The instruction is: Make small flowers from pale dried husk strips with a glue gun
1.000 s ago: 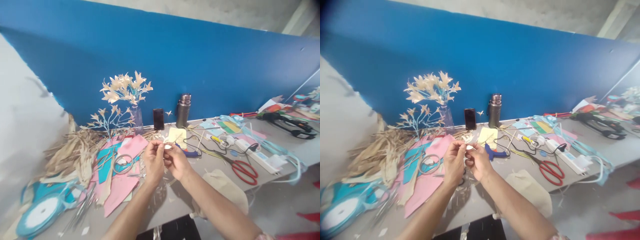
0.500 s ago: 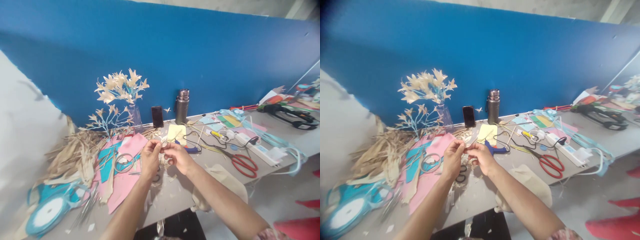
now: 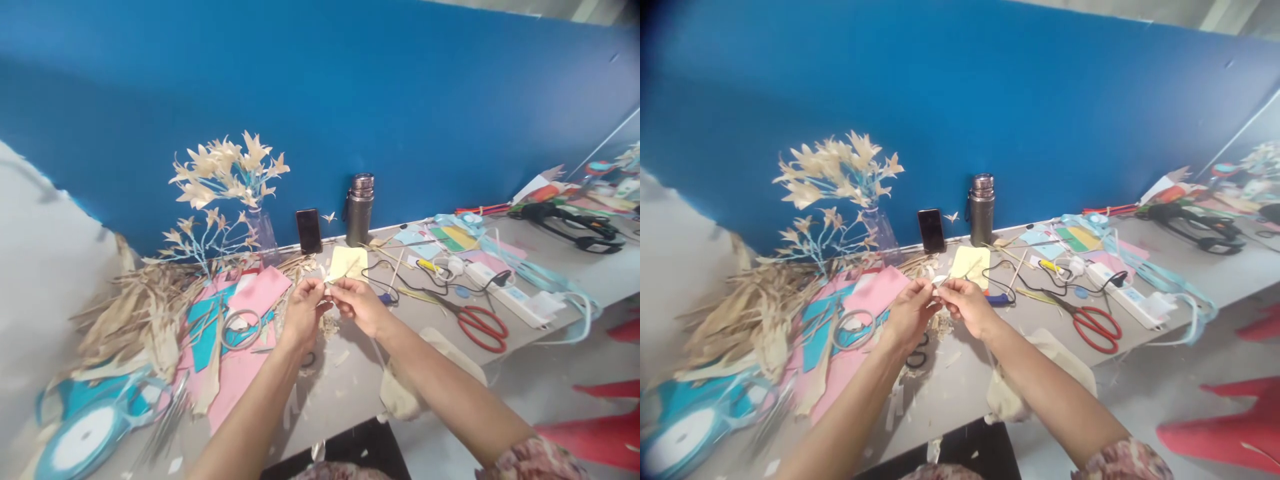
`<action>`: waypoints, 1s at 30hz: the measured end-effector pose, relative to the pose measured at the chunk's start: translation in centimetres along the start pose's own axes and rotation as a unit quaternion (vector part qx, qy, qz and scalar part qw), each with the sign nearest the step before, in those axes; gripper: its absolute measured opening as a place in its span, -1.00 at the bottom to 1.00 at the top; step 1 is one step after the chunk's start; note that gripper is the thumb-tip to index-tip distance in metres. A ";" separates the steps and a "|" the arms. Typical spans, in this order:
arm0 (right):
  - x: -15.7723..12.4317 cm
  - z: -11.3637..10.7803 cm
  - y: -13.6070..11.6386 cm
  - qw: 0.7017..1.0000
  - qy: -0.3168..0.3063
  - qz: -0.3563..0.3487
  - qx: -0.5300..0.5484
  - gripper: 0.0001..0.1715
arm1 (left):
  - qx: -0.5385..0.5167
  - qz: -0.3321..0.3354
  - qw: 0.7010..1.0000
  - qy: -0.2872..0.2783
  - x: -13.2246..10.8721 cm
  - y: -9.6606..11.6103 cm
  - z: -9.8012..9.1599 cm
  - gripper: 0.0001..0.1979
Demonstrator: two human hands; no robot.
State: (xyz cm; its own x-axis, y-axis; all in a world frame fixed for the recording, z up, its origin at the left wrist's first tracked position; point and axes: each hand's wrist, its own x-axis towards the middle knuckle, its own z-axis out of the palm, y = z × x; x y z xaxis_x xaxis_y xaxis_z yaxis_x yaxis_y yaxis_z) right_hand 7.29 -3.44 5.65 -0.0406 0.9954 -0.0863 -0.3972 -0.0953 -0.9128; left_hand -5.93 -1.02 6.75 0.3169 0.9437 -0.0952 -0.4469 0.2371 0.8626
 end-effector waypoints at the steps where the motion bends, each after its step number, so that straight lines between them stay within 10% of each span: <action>1: 0.1 -0.3 -0.2 1.000 -0.003 -0.002 -0.027 -0.58 | -0.001 -0.001 1.000 0.003 0.3 -0.2 0.0 -0.69; 5: 0.0 -3.5 -1.7 0.936 0.015 -0.052 -0.349 -0.84 | -0.025 -0.025 0.999 0.029 2.6 0.0 -1.2 -0.65; 9: -0.8 -7.3 -2.1 0.668 0.023 -0.101 -0.737 -0.72 | -0.006 -0.028 0.998 0.056 5.6 0.1 -2.8 -0.68; 12: -1.1 -8.4 -1.0 0.577 -0.001 -0.088 -0.812 -0.63 | 0.007 -0.035 0.997 0.064 7.7 -1.1 -3.0 -0.69; 21: -0.4 -9.3 0.8 0.605 0.022 -0.104 -0.789 -0.47 | 0.095 -0.041 0.989 0.105 12.2 -5.0 -2.7 -0.71; 30: -0.5 -11.9 0.6 0.771 0.028 -0.144 -0.620 -0.51 | 0.107 -0.038 0.989 0.099 11.8 -5.2 -3.3 -0.75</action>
State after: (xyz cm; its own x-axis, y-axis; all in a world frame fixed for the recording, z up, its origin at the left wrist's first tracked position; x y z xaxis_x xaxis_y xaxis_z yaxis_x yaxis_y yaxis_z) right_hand 17.98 -4.00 0.35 -0.0616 0.9766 0.2061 0.8008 0.1716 -0.5739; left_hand -2.63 9.65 -0.53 0.1633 0.9566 -0.2415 -0.2334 0.2752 0.9326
